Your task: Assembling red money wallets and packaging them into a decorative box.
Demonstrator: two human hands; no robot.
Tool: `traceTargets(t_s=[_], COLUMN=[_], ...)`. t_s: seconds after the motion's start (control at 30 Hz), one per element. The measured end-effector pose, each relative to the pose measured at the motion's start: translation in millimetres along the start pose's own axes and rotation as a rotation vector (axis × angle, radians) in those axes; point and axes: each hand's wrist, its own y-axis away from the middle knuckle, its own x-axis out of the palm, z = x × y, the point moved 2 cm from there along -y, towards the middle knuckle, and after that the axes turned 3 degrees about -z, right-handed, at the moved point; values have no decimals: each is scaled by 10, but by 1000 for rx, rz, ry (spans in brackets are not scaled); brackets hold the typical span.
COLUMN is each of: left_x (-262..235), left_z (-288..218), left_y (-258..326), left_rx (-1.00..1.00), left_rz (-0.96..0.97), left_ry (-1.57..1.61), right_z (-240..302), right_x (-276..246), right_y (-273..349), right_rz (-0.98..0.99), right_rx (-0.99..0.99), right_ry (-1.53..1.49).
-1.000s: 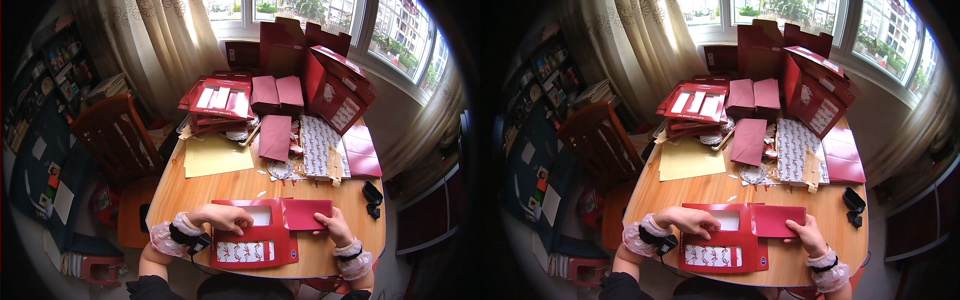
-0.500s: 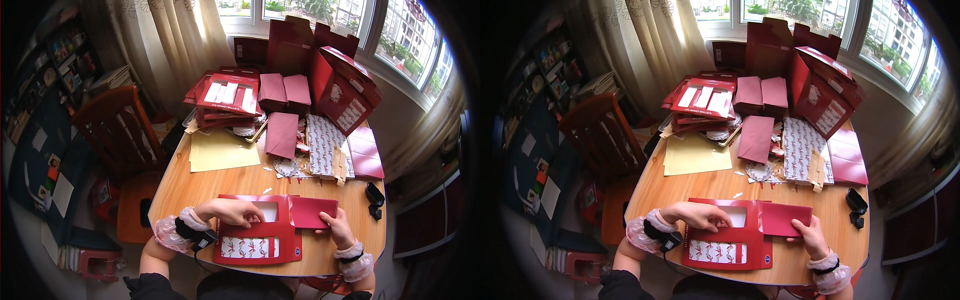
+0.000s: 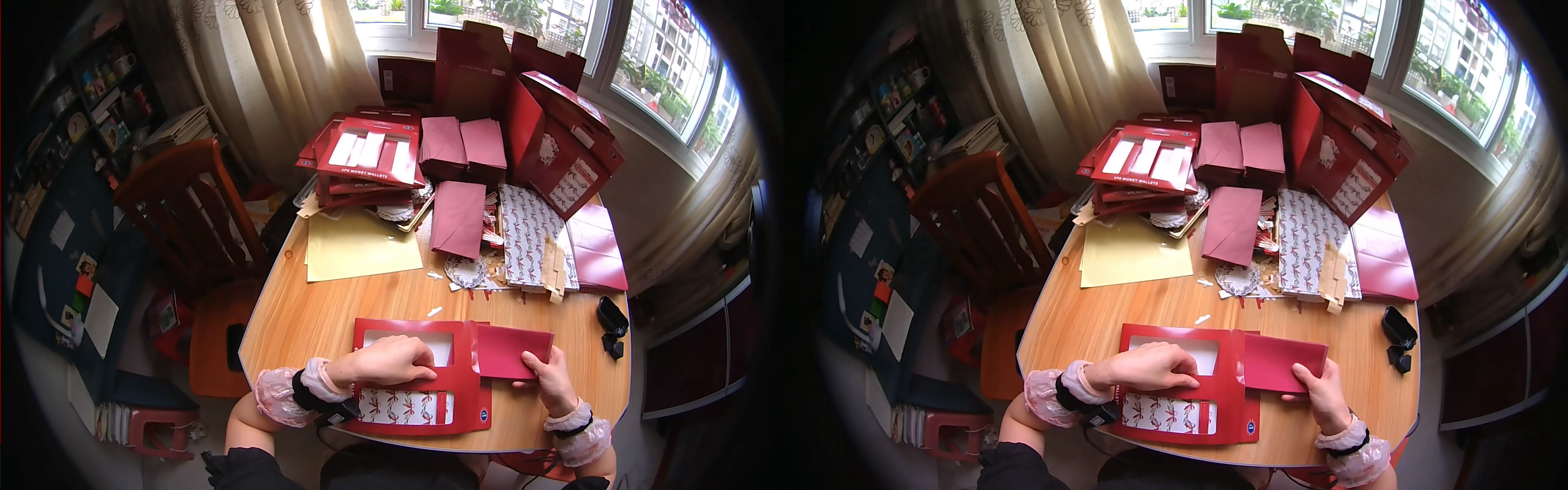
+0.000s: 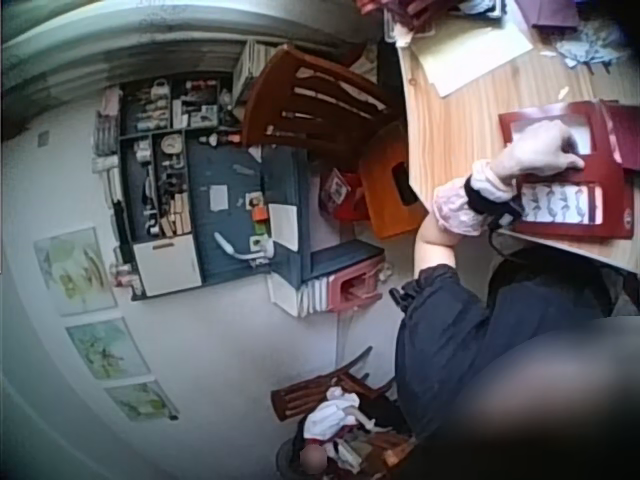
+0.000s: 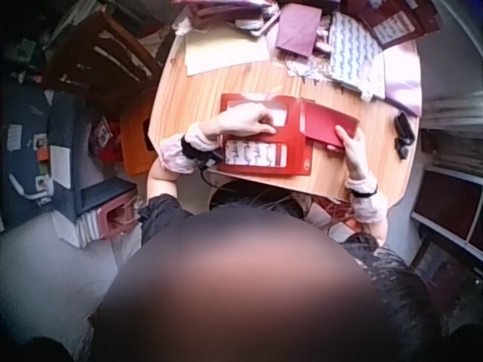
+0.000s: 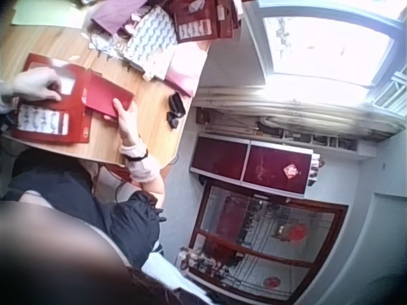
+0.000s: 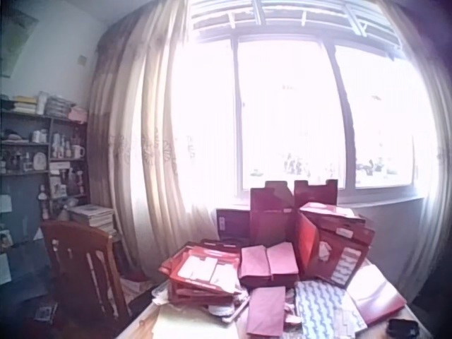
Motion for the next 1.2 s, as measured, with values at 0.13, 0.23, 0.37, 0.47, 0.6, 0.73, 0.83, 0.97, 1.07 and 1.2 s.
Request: traceTargets(t_s=[0.13,0.23,0.37,0.47,0.6,0.73,0.83,0.97,1.07,1.2], left_x=[99,155,182,57,108,75,49,96,62,45], left_z=[72,130,183,11,87,87,36,91,47,22], left_y=[-2,-30,-49,26,0,-9,7,-17,3,-10], left_rx=[83,157,125,37,22,-9,35,19,7,-47], left_rz=[-38,-57,12,68,86,100,80,77,89,118], left_ry=[122,135,241,300,313,282,206,225,224,227], right_z=[14,20,-22,-35,-21,-6,-44,-68,-68,-61], right_x=[-40,-16,-1,-43,-25,91,72,54,68,94], right_y=[-21,17,35,20,47,101,89,95,106,127], right_rz=[3,-2,-14,37,65,-26,-21,-25,-27,-37], right_rx=[128,141,22,60,141,91,43,66,79,29], right_ry=[-96,-76,52,17,-50,-64,-44,-74,-71,-64])
